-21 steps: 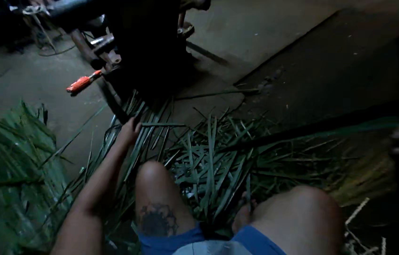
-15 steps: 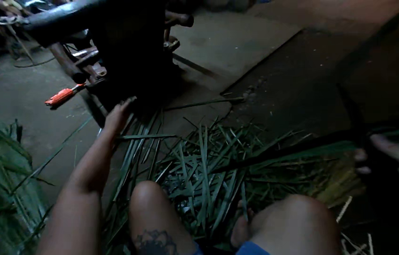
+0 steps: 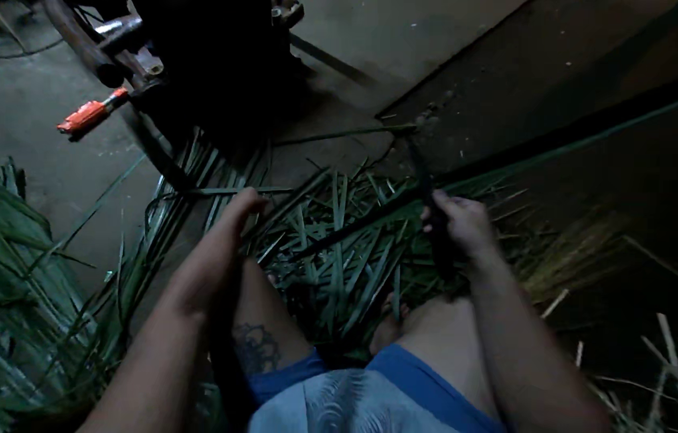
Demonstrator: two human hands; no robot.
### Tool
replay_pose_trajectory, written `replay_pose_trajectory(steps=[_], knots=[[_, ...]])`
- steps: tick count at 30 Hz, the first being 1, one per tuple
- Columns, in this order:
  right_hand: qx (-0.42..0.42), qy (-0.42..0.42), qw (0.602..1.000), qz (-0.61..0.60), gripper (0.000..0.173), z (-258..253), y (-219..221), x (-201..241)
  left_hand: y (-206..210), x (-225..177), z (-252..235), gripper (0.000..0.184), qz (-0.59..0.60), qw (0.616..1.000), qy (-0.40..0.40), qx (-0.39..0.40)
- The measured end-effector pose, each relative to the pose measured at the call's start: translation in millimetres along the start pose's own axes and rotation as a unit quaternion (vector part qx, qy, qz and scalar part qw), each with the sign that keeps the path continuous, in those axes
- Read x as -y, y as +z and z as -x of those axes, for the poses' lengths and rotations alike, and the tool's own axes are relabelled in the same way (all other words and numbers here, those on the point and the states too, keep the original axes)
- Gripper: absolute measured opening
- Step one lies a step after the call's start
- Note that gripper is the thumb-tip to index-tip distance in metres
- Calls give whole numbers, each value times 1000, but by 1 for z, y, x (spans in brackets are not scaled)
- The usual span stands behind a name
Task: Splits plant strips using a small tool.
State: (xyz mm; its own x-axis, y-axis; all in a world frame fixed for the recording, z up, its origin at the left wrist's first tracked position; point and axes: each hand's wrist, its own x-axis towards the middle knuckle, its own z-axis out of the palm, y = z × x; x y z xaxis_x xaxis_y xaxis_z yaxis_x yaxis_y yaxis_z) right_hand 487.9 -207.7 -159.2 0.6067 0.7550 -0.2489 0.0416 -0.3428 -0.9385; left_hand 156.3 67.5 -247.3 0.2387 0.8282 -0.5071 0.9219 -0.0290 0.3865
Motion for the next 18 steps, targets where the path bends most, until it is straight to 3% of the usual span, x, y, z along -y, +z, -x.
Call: replay_pose_trajectory(steps=[1, 3, 6, 10, 14, 18], knots=[[0, -3, 1000, -22, 43, -1, 3, -11, 6, -1, 10, 57, -38, 997, 26, 64], [1, -6, 999, -51, 43, -3, 4, -34, 19, -8, 43, 54, -67, 988, 92, 100], [6, 22, 998, -53, 40, 5, 3, -48, 39, -19, 92, 55, -59, 982, 149, 102], [54, 22, 996, -68, 40, 13, -4, -46, 86, -26, 119, 57, -44, 969, 235, 61], [87, 5, 988, -125, 38, 15, -14, -47, 133, -30, 139, 73, -12, 966, 241, 90], [70, -2, 978, -198, 37, 10, -42, -45, 136, -35, 151, 51, -8, 960, 243, 141]])
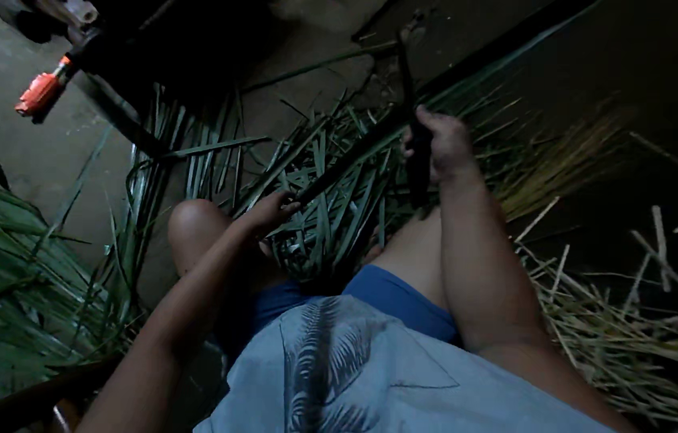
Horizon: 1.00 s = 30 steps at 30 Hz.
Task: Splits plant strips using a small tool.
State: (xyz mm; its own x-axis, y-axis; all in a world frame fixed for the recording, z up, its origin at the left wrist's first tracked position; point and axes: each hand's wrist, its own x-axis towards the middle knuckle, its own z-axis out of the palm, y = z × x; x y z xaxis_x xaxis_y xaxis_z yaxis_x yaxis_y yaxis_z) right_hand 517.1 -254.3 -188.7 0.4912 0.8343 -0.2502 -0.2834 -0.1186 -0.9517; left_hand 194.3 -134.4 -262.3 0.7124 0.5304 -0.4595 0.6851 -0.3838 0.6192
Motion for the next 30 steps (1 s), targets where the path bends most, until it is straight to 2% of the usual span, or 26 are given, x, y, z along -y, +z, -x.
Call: replay_pose_trajectory(steps=[2, 5, 7, 12, 15, 18, 21, 23, 27, 30], knots=[[-10, 5, 999, -45, 39, 0, -15, 5, -4, -1, 2, 46, 18, 1000, 4, -1], [-10, -4, 994, -109, 46, 1, -33, 8, -1, 5, -2, 48, 12, 1000, 2, 2], [-14, -21, 990, -136, 47, 1, -45, 11, 1, 8, -5, 38, -9, 1000, 2, 3], [-98, -66, 980, -162, 48, -6, -80, 12, 0, -2, -3, 33, 54, 998, 4, -43], [-144, -61, 970, -185, 44, -5, -77, 12, -2, -7, -1, 31, 100, 993, 12, -66], [-137, -29, 977, -158, 33, -3, -57, 9, -7, -12, 2, 31, 163, 984, -5, -75], [-45, -9, 998, -33, 31, 5, -25, 0, -10, -17, 5, 35, 256, 963, -16, -79], [36, 6, 999, 39, 30, 12, 0, -7, -8, -19, 6, 40, 313, 947, -21, -72], [199, 56, 973, 104, 35, 21, 43, -27, 1, -22, 11, 37, 406, 914, -12, -24], [274, 75, 949, 133, 41, 22, 60, -36, 6, -26, 10, 31, 483, 875, -14, 5]])
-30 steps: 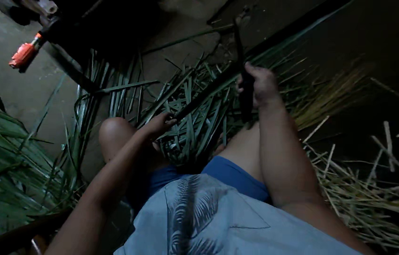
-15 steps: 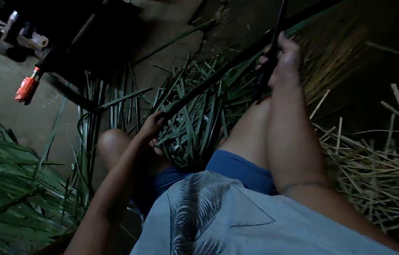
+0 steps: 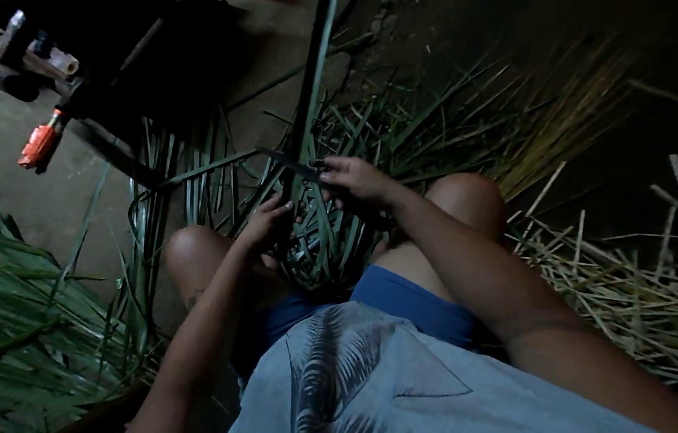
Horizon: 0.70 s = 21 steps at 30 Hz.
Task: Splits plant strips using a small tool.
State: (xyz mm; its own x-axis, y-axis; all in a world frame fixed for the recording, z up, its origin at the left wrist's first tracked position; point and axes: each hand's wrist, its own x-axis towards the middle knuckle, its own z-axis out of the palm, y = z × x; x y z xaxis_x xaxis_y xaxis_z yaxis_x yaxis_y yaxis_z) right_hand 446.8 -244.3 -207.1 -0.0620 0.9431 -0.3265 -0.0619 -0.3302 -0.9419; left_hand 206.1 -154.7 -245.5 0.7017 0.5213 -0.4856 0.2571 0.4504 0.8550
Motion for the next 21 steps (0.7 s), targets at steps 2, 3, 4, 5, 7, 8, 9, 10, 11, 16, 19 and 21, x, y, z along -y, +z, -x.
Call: replay_pose_trajectory(steps=[2, 3, 4, 5, 7, 8, 9, 10, 11, 16, 19, 21], knots=[[25, 14, 1000, 7, 43, -4, 6, -1, 0, 4, -4, 28, 46, 999, 6, 13], [34, 23, 999, 7, 45, -5, 7, -1, -1, 5, -6, 25, 60, 998, 13, 15], [41, 31, 999, 7, 47, -7, 9, -2, -2, 6, -8, 23, 66, 997, 22, 16], [49, 39, 998, 8, 48, -8, 10, -2, -3, 5, -9, 22, 63, 998, 29, 13], [59, 50, 997, 4, 48, -11, 13, -3, -4, 4, -11, 24, 56, 998, 38, 7], [62, 52, 997, 3, 45, -12, 14, -4, -5, 4, -12, 23, 61, 997, 40, 6], [66, 54, 996, 3, 43, -13, 14, -4, -5, 4, -12, 21, 69, 997, 39, 6], [70, 54, 996, 2, 42, -14, 15, -5, -4, 3, -12, 18, 80, 996, 35, 7], [74, 53, 996, 0, 41, -16, 15, -5, -4, 1, -12, 18, 90, 995, 32, 7], [94, 32, 995, -17, 43, -22, 14, -9, -5, -2, -14, 16, 112, 993, 31, 27], [97, 32, 994, -28, 41, -24, 15, -7, -7, -1, -15, 16, 132, 989, 35, 55], [102, 29, 994, -29, 40, -25, 14, -8, -8, -2, -15, 18, 144, 987, 32, 66]])
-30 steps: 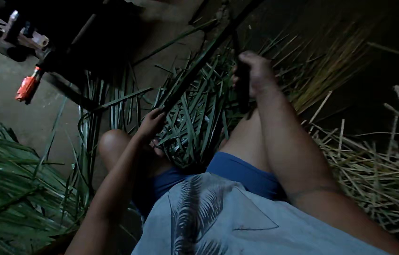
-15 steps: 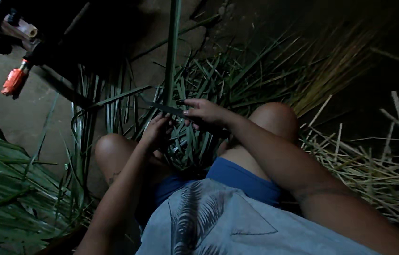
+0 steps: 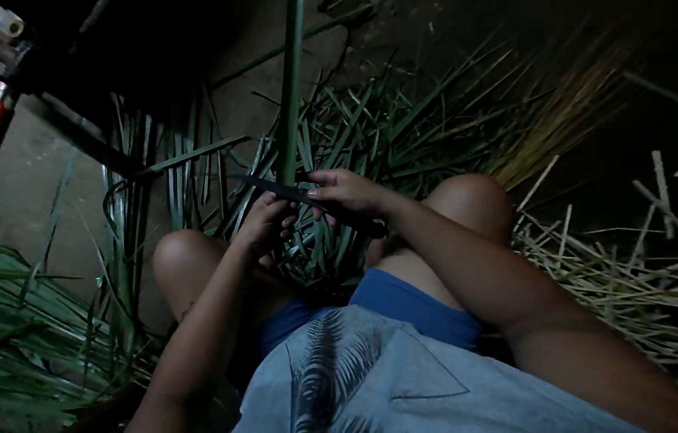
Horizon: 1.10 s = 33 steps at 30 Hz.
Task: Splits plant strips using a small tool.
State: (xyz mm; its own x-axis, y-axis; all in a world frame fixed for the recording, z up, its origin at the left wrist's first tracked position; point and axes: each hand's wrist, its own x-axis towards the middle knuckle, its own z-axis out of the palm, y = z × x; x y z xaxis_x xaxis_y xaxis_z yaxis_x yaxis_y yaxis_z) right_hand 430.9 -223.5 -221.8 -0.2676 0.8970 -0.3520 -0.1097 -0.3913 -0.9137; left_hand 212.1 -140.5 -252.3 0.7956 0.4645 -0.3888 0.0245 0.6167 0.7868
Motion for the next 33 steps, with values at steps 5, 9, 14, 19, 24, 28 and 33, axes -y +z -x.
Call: replay_pose_trajectory(steps=[5, 9, 14, 19, 24, 28, 33], knots=[[20, 3, 1000, -3, 40, -1, -2, 0, -2, 0, 1, 19, 11, 1000, -1, 23], [32, 1, 999, -15, 41, 0, -2, 0, -2, 0, 2, 20, 25, 999, -7, 38], [41, -4, 999, -27, 43, 3, -3, -1, -2, 1, 3, 19, 28, 998, -6, 50], [46, -8, 998, -34, 43, 5, -4, -2, 2, 1, 7, 20, 29, 998, -9, 50], [51, -17, 998, -36, 40, 5, -5, -2, 0, 2, 5, 20, -5, 999, -11, 48], [46, -17, 998, -35, 40, 4, -5, -2, 3, 1, 6, 19, -8, 999, -12, 42], [54, -22, 997, -49, 40, 3, -7, -3, 4, 1, 6, 19, -5, 999, -10, 45]])
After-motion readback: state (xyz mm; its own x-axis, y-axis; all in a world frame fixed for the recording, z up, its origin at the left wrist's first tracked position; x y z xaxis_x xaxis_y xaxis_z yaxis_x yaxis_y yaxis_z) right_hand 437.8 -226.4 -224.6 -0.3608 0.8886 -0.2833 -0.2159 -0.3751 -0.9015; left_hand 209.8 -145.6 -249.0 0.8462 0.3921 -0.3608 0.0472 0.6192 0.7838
